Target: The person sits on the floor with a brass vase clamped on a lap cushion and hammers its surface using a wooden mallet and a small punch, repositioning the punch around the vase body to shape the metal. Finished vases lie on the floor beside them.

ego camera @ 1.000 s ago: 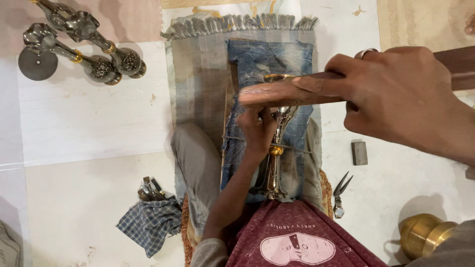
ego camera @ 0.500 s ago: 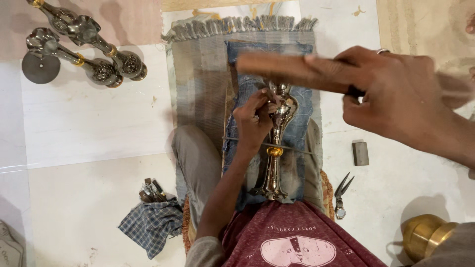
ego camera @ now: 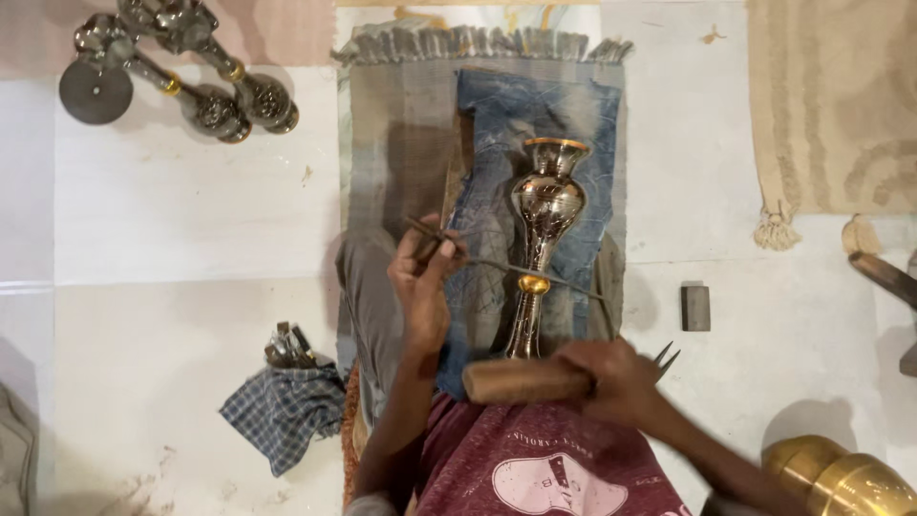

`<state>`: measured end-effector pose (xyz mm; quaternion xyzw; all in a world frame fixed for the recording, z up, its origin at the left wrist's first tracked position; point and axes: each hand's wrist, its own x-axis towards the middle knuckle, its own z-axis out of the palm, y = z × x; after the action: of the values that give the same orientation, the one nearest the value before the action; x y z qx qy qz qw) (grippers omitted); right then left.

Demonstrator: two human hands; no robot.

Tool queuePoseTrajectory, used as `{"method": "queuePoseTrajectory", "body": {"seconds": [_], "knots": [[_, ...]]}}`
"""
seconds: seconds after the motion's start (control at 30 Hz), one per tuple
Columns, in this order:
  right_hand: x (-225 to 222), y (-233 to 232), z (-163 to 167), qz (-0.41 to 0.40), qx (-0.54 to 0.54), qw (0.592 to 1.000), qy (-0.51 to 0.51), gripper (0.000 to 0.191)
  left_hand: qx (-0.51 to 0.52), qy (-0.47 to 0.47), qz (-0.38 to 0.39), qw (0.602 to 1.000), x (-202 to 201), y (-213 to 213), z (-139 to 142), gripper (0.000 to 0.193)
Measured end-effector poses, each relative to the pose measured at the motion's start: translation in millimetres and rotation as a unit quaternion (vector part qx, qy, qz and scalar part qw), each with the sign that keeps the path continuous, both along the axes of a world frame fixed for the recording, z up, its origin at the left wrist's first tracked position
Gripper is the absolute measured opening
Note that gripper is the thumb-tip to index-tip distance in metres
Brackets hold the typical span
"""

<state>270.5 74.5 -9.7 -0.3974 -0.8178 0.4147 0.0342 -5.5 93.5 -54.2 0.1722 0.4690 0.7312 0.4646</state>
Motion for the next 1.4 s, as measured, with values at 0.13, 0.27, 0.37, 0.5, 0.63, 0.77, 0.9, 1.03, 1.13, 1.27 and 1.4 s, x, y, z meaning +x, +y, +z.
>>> {"method": "queuePoseTrajectory", "body": {"seconds": [0.13,0.27,0.37,0.5,0.63,0.77,0.9,1.03,1.13,1.27,1.4], "knots": [[11.1,-41.2,-37.9,0.011,0.246,0.966,0.084,0.059,-0.029,0.007,-0.069,0.997,10.9,-16.4,9.6,0.043],[-7.0,-44.3,-45.0,-0.045,0.368,0.918,0.143,0.050,0.086,0.008,-0.149,0.985,30.3,14.5,18.6,0.042],[-15.3,-46.7,-40.9,-0.053,0.321,0.931,0.165,0.049,0.136,0.112,-0.165,0.971,40.6,38.8,23.3,0.041],[-14.9,-51.2,-33.5,-0.029,0.373,0.918,0.130,0.044,0.175,0.280,-0.107,0.938,44.6,58.3,22.4,0.033],[-9.5,-58.4,-32.9,-0.048,0.385,0.919,0.071,0.030,0.145,0.318,-0.069,0.934,47.4,51.3,15.8,0.032],[5.2,-64.8,-40.7,-0.192,0.132,0.957,0.173,0.027,0.150,0.268,-0.055,0.950,51.5,45.3,10.8,0.031],[20.6,-47.1,-38.9,-0.350,-0.009,0.916,0.194,0.018,0.169,0.277,-0.046,0.945,52.7,46.1,8.9,0.029],[22.3,6.2,3.2,-0.327,0.063,0.928,0.165,0.076,0.170,0.288,-0.037,0.942,53.4,51.3,8.0,0.031],[18.9,49.7,65.1,-0.191,0.162,0.957,0.150,0.074,0.163,0.273,-0.036,0.947,58.0,50.6,7.8,0.034],[-7.3,114.3,134.9,0.013,0.284,0.945,-0.164,0.067,0.157,0.341,-0.016,0.927,62.3,51.1,8.0,0.035],[-34.9,134.6,183.3,0.150,0.468,0.790,-0.367,0.076,0.139,0.372,0.016,0.918,66.6,47.9,8.9,0.030]]}}
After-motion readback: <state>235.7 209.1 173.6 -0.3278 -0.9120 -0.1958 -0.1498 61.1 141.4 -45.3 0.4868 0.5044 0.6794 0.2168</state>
